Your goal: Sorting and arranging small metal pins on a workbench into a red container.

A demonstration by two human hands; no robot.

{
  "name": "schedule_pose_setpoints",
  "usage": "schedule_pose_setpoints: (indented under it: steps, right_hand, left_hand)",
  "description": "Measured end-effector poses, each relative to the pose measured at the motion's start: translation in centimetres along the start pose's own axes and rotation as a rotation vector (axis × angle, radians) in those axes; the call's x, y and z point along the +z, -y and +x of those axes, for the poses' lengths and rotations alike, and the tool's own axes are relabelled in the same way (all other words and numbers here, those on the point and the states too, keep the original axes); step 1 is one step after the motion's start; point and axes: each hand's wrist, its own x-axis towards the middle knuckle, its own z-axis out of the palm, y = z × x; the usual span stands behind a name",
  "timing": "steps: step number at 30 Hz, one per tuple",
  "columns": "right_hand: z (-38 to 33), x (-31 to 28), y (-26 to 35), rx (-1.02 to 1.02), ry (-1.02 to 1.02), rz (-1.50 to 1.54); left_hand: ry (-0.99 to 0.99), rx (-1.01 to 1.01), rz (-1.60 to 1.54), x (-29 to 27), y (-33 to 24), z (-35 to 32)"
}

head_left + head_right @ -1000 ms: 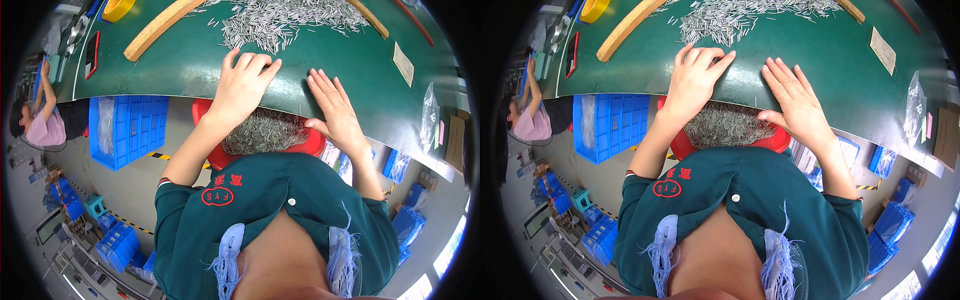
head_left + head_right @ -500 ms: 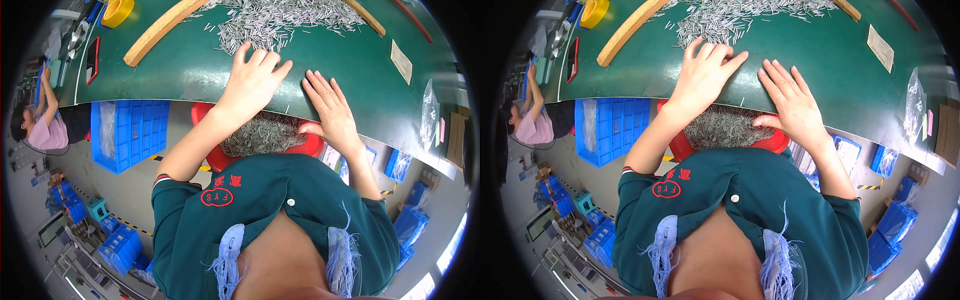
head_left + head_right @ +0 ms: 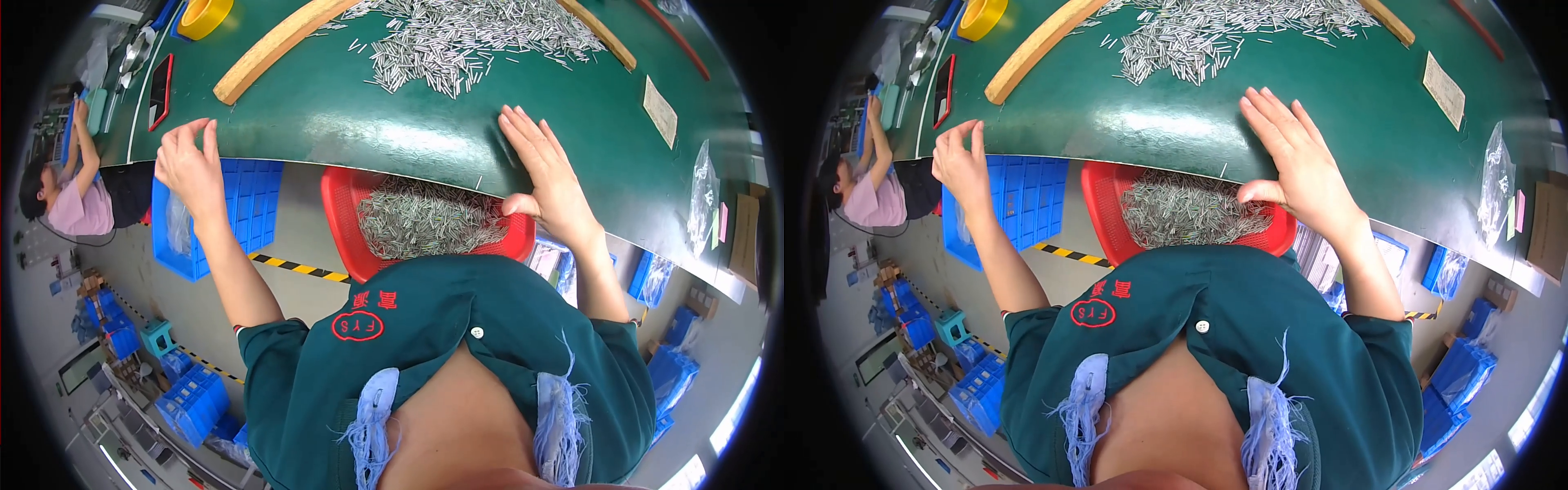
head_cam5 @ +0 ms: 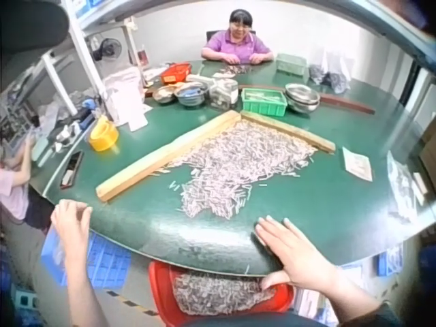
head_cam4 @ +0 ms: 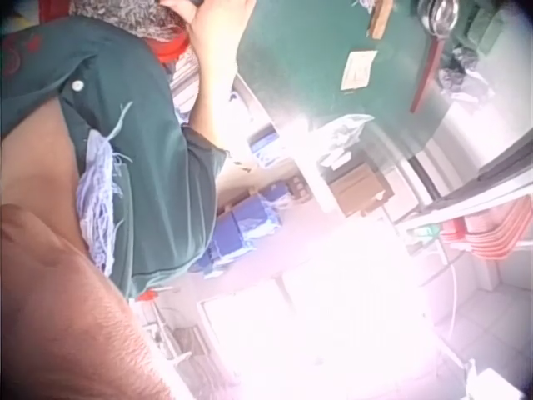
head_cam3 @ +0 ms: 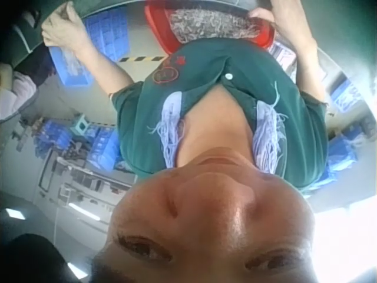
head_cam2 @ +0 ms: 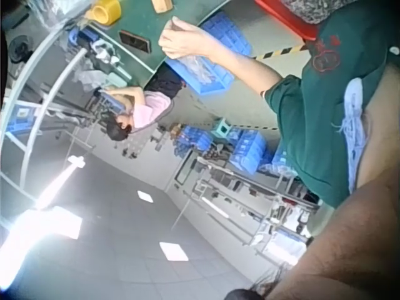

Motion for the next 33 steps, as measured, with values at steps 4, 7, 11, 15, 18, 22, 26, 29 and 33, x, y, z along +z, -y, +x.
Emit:
schedule_pose_setpoints:
  steps: [4, 7, 11, 15, 18, 22, 26, 29, 33]
  right_hand:
    - [2.6, 0.0, -0.2, -0.09, -0.027, -0.063]
    - [4.5, 0.6, -0.7, -0.096, 0.009, -0.128]
    - [6.6, 1.7, -1.0, -0.095, 0.056, -0.233]
    - [8.4, 2.0, -1.1, -0.087, 0.068, -0.287]
    - [7.9, 2.3, -1.4, -0.108, 0.072, -0.222]
    - [5.5, 1.9, -0.1, -0.149, 0.092, -0.199]
    - [3.3, 2.1, 1.2, -0.132, 0.097, -0.236]
    - [2.2, 2.1, 1.9, -0.135, 0.103, -0.235]
    - [1.5, 1.4, 2.7, -0.143, 0.133, -0.144]
  left_hand:
    - [0.023, 0.045, -0.169, 0.3, -2.1, 0.9]
    - [0.142, 0.177, -0.34, 0.6, -7.3, 0.0]
    - [0.387, 0.305, -0.589, 1.2, -14.9, -1.1]
    - [0.419, 0.355, -0.68, 2.0, -18.7, -0.4]
    - [0.408, 0.364, -0.76, 1.9, -19.7, -0.7]
    - [0.514, 0.462, -0.785, -0.8, -19.4, -2.3]
    - [0.548, 0.485, -0.8, -2.9, -19.2, -4.1]
    - [0.568, 0.491, -0.82, -4.1, -19.0, -5.0]
    - [0.532, 0.525, -0.851, -4.8, -18.4, -5.3]
